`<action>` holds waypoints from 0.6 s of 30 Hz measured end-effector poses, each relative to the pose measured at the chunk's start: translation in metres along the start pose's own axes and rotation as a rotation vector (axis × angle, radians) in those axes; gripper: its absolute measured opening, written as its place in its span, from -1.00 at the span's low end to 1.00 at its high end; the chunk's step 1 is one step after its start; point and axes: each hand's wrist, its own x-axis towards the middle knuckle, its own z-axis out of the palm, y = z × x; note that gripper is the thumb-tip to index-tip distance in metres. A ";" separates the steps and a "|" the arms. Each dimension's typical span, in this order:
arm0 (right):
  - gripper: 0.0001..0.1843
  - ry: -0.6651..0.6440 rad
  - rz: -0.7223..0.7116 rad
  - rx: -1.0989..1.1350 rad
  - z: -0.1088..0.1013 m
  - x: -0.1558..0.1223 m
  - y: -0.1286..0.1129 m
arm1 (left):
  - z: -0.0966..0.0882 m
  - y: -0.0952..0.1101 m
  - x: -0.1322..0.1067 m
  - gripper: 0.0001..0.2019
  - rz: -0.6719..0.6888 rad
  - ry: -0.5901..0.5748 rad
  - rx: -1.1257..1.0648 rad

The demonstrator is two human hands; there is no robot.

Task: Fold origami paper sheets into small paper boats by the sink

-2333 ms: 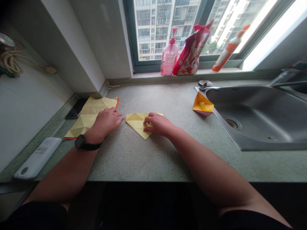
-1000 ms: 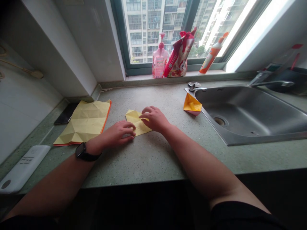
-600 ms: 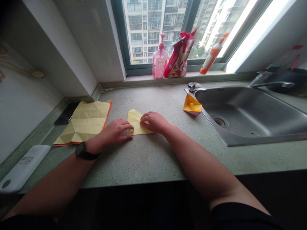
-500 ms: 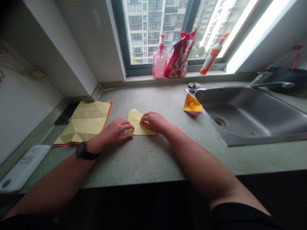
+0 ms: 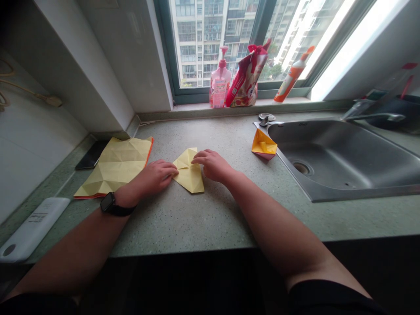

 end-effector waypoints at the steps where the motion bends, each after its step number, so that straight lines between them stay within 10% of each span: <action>1: -0.30 0.002 -0.007 -0.011 0.001 0.000 0.000 | 0.000 -0.001 0.000 -0.79 -0.020 -0.004 0.001; 18: -0.83 0.131 -0.216 0.018 -0.007 -0.004 -0.022 | 0.007 0.004 0.000 -0.68 -0.033 0.016 -0.030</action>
